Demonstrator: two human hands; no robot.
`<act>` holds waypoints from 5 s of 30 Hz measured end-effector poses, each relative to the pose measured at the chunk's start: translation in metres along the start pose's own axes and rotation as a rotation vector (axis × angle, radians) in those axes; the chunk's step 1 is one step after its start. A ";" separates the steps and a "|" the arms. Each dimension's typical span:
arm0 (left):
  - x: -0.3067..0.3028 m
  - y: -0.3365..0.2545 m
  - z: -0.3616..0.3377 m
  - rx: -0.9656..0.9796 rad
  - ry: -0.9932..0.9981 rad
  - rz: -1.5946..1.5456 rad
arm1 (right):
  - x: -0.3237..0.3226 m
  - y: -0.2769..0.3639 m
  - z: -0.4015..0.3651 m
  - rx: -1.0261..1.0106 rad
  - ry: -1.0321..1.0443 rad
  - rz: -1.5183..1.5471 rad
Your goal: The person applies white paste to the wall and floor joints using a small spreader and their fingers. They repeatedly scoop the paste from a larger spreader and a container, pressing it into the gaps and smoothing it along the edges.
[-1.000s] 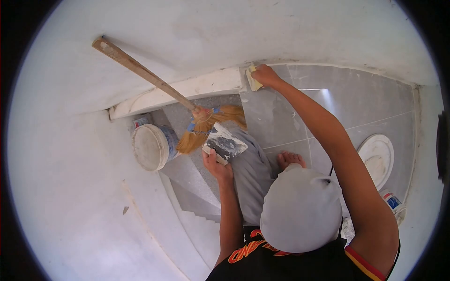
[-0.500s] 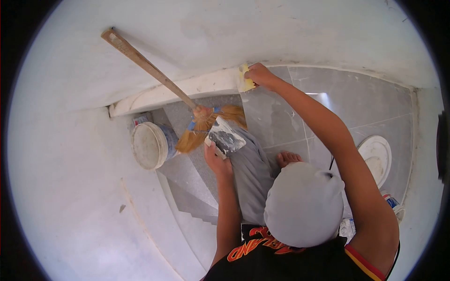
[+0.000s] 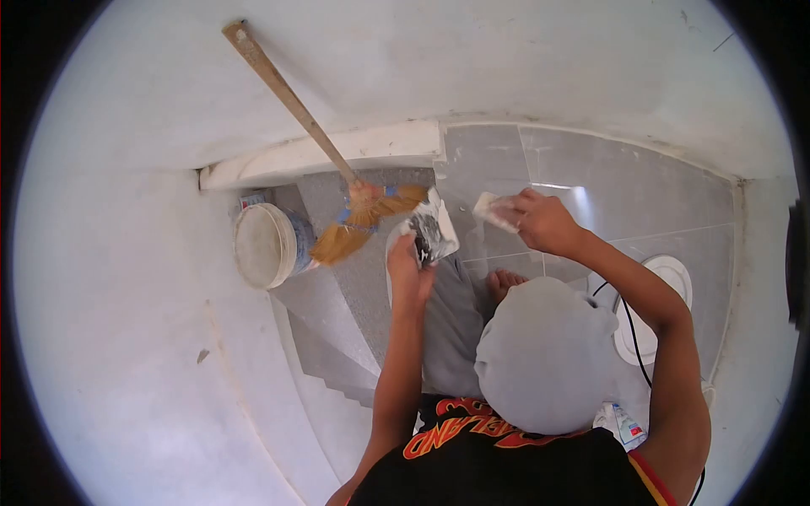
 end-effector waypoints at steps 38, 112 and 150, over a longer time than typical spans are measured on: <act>-0.039 -0.054 -0.015 0.737 -0.241 0.317 | 0.145 -0.079 0.099 1.160 -0.097 1.682; -0.013 0.005 0.002 0.115 -0.290 -0.042 | -0.053 0.050 0.062 -0.136 -0.122 0.370; -0.041 -0.040 0.001 0.440 -0.175 -0.212 | 0.104 -0.049 0.106 0.950 -0.180 2.032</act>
Point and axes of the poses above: each hand's wrist, its own z-axis towards the middle knuckle, its own x-axis out of the palm, y = z × x, the point moved 7 cm from there along z, towards the middle knuckle, and after that the axes turned 8 degrees about x, right-handed, at the moved point
